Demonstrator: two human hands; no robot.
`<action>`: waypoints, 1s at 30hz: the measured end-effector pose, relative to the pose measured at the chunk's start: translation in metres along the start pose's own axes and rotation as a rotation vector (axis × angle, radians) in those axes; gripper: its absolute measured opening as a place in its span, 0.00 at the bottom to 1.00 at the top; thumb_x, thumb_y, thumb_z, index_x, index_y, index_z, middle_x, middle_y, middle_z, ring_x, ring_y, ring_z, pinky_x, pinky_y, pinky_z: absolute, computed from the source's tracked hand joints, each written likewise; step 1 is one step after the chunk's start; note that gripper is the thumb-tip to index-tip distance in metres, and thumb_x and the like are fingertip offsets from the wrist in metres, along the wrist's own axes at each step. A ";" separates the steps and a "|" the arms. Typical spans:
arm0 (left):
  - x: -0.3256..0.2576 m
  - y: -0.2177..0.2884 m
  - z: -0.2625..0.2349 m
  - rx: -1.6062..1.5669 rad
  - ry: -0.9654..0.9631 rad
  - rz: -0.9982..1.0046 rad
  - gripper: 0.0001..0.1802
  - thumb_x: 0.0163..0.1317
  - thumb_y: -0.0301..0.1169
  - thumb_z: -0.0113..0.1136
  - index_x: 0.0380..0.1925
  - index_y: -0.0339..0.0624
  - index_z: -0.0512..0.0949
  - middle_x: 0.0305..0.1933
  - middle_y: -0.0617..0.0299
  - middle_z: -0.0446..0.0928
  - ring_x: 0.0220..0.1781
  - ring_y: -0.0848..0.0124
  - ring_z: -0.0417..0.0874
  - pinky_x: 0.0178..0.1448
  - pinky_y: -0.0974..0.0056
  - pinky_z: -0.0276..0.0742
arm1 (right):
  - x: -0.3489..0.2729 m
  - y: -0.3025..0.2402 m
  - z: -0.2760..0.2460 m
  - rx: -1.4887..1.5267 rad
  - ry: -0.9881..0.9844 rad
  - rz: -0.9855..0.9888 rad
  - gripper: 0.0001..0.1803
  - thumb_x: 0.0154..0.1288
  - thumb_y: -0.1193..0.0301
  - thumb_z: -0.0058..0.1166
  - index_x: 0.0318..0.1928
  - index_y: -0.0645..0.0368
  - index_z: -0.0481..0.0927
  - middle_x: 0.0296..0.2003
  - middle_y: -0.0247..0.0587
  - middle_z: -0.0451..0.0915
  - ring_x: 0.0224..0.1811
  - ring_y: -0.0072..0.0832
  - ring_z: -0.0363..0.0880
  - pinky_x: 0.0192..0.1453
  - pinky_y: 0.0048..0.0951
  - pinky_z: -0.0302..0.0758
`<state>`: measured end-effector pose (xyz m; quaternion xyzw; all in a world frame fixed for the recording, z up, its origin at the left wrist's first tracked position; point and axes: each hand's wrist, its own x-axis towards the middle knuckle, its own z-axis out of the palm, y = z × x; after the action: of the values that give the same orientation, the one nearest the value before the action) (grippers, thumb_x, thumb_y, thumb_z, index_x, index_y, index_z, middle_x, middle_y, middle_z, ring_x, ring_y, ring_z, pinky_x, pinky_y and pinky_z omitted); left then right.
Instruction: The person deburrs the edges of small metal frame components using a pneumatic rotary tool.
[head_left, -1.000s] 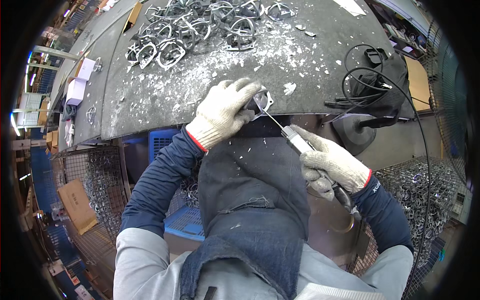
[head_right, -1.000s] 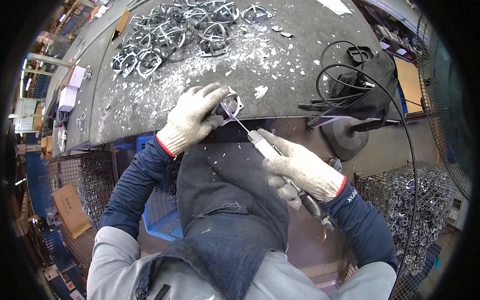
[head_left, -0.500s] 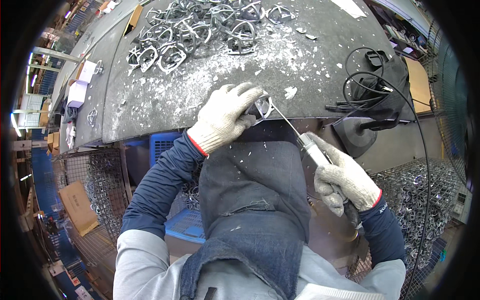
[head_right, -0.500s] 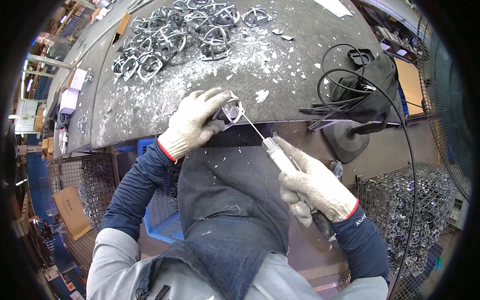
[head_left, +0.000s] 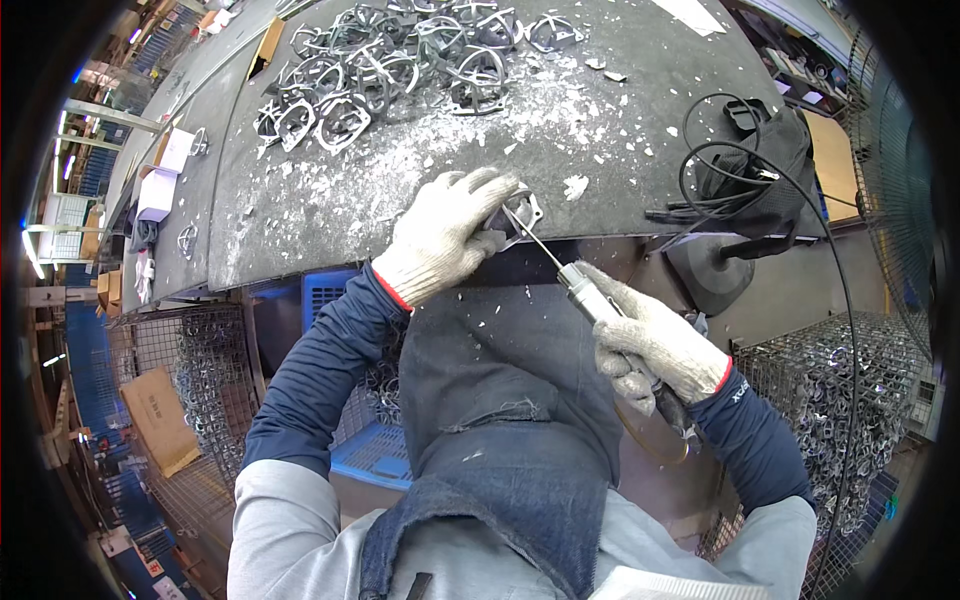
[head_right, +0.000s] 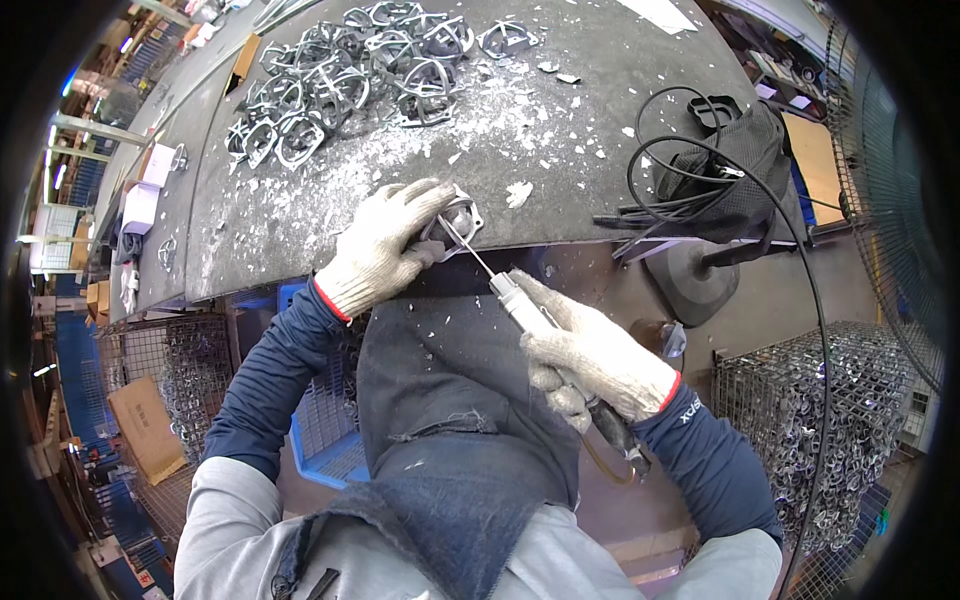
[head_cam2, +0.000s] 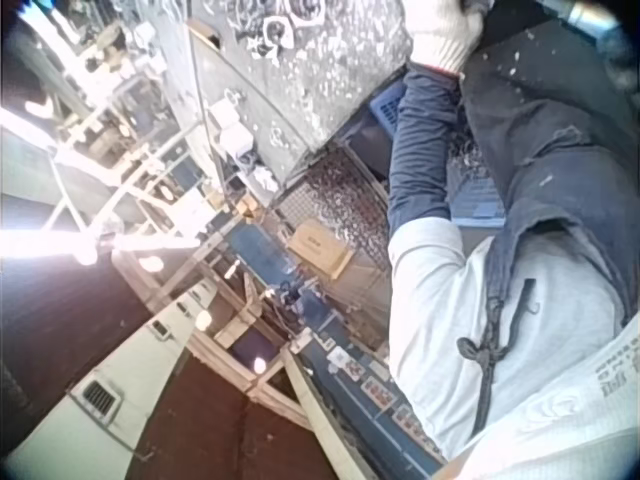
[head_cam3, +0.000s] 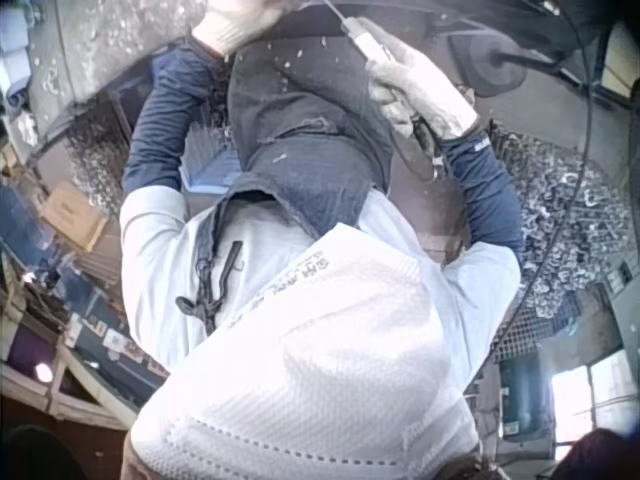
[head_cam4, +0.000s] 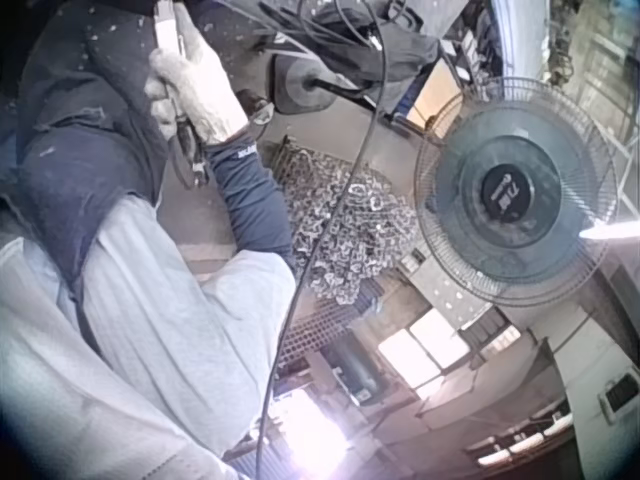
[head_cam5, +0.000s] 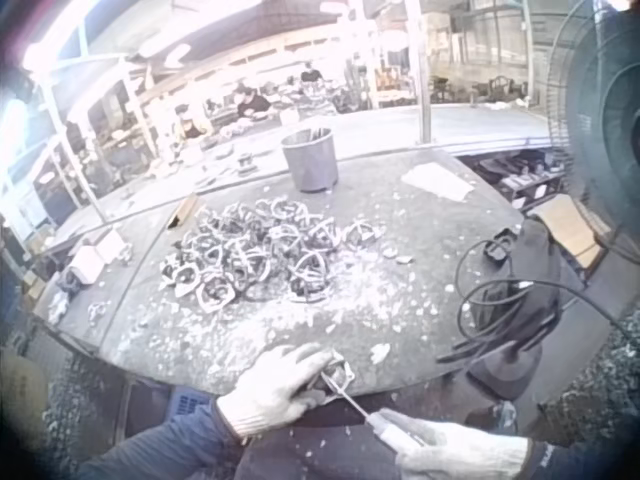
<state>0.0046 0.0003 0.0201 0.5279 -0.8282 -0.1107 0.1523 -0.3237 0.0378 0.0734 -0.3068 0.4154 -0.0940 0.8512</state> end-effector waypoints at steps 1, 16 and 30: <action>-0.001 0.000 -0.001 0.002 -0.004 -0.001 0.47 0.62 0.36 0.84 0.82 0.53 0.77 0.81 0.48 0.80 0.77 0.41 0.81 0.83 0.41 0.74 | -0.001 -0.007 0.000 -0.058 0.004 0.027 0.50 0.82 0.73 0.52 0.98 0.41 0.47 0.32 0.33 0.76 0.20 0.20 0.74 0.19 0.27 0.75; 0.000 0.000 -0.002 -0.001 -0.029 -0.002 0.45 0.61 0.32 0.82 0.81 0.50 0.78 0.81 0.46 0.80 0.79 0.40 0.80 0.82 0.40 0.75 | -0.001 -0.001 -0.007 -0.131 0.015 0.021 0.47 0.84 0.71 0.51 0.97 0.42 0.50 0.32 0.32 0.78 0.19 0.18 0.75 0.19 0.25 0.76; 0.000 0.000 0.001 -0.026 0.027 0.015 0.44 0.61 0.32 0.83 0.80 0.46 0.79 0.80 0.46 0.81 0.76 0.40 0.82 0.82 0.41 0.75 | -0.017 -0.005 0.000 -0.069 0.029 0.122 0.50 0.83 0.71 0.53 0.98 0.43 0.46 0.32 0.30 0.79 0.19 0.17 0.75 0.18 0.25 0.75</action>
<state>0.0043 0.0002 0.0189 0.5214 -0.8283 -0.1130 0.1712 -0.3337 0.0407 0.0873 -0.3085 0.4485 -0.0318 0.8383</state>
